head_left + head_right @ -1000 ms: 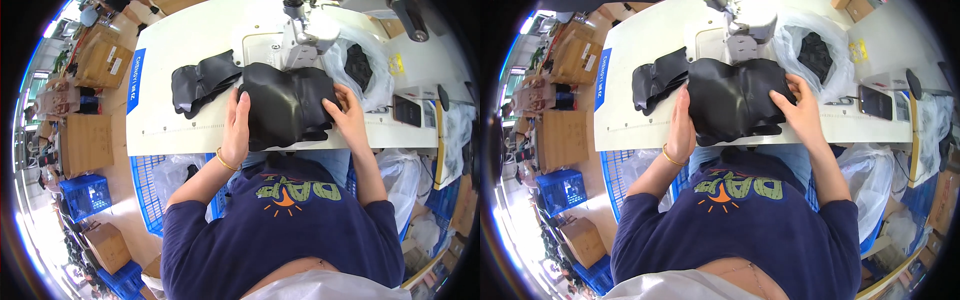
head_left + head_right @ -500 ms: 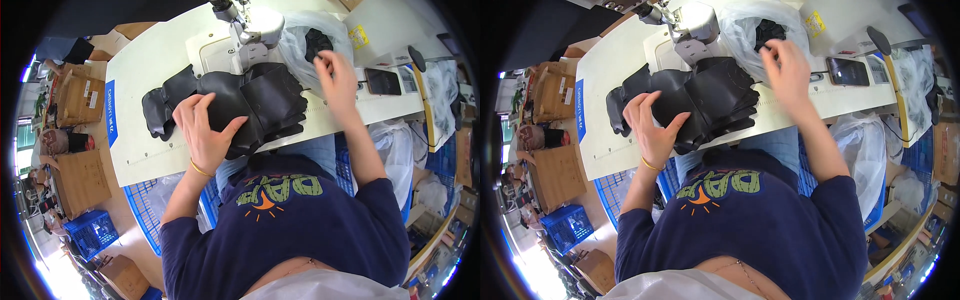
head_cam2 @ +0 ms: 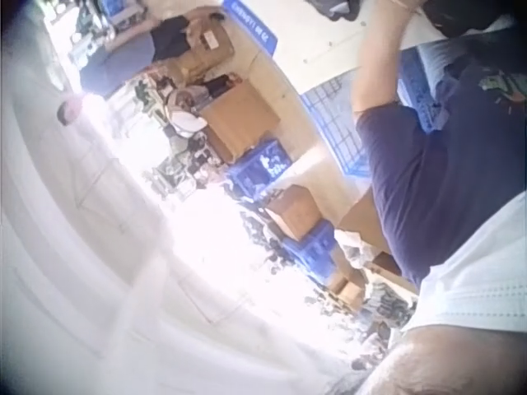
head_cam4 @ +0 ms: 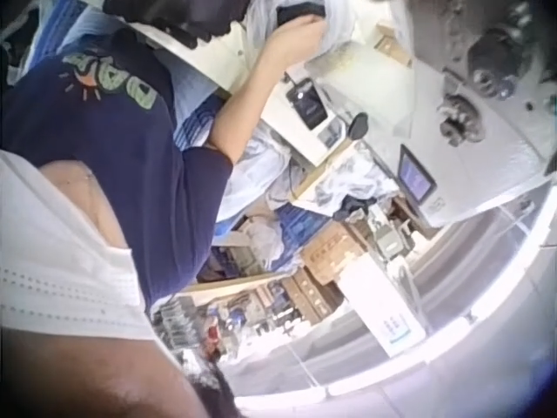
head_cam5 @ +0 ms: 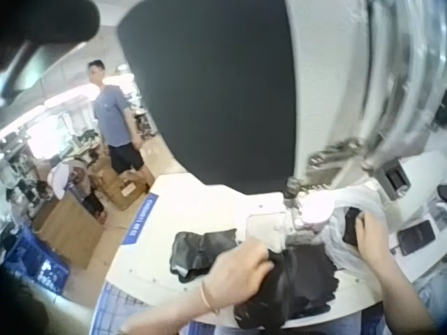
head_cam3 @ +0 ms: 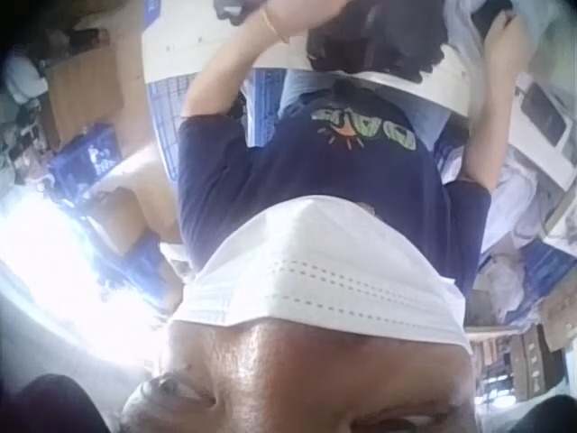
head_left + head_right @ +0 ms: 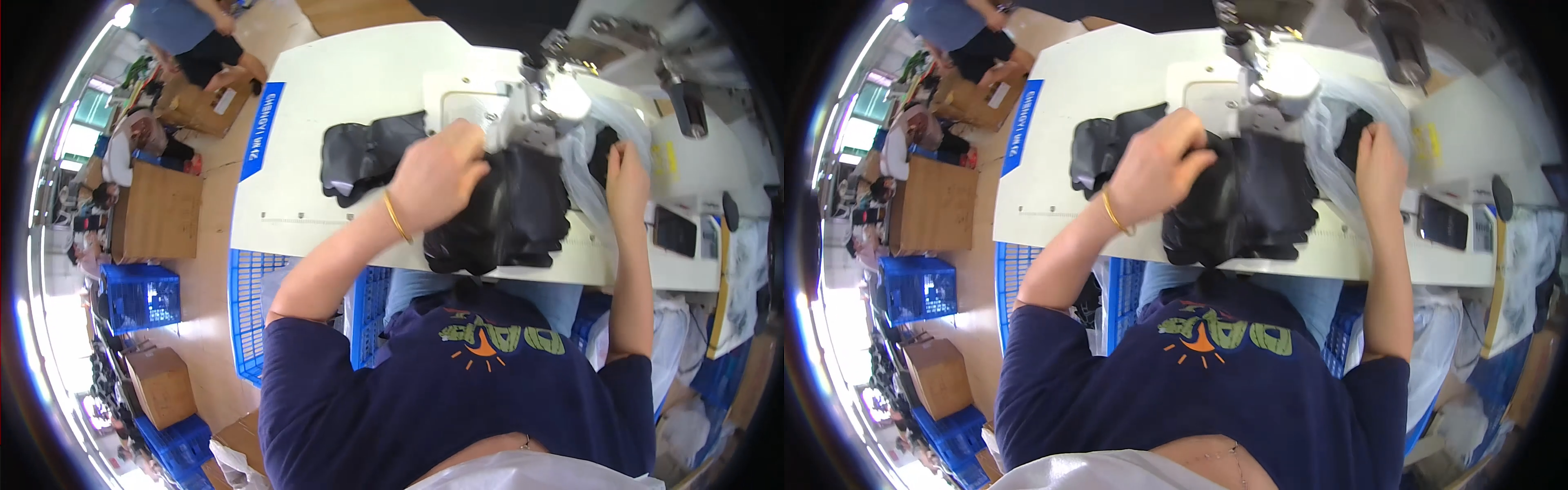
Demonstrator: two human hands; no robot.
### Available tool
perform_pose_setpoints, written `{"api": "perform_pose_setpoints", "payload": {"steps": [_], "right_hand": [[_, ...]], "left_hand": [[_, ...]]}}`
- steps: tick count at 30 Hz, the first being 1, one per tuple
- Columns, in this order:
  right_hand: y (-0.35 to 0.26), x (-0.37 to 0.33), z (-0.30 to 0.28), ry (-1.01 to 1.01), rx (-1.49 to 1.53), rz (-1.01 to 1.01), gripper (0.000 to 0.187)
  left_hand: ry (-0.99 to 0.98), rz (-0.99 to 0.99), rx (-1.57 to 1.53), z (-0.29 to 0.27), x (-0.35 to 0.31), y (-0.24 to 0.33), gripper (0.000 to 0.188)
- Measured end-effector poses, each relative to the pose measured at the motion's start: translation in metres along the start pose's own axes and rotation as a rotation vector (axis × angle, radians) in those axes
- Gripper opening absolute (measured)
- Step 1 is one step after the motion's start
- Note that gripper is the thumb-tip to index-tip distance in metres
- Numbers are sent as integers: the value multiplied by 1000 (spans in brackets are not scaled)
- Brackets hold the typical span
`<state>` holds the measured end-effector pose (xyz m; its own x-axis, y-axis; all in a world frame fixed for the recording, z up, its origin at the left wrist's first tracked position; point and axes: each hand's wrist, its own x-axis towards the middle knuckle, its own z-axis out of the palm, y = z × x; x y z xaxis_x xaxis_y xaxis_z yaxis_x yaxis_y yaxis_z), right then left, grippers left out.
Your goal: Stitching shoe upper components using an industrial sewing machine.
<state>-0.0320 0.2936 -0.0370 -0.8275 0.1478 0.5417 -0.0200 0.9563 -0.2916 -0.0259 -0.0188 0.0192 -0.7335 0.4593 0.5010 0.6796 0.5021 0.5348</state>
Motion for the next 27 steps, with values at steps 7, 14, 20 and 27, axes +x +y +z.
{"api": "perform_pose_setpoints", "payload": {"steps": [7, 14, 20, 27], "right_hand": [[-84, -13, -37, -619, 1300, 300, 13], [-108, -31, -21, -810, 1420, 319, 15], [-107, -31, -14, -791, 1420, 290, 13], [-118, -31, -14, -697, 1388, 363, 9]], "left_hand": [[-92, -291, -288, -9, 11, -39, 30], [-12, -887, -1043, -14, -4, -19, 25], [-194, -799, -877, 4, 1, -4, 15], [-93, -801, -968, 9, -4, 4, 13]]}}
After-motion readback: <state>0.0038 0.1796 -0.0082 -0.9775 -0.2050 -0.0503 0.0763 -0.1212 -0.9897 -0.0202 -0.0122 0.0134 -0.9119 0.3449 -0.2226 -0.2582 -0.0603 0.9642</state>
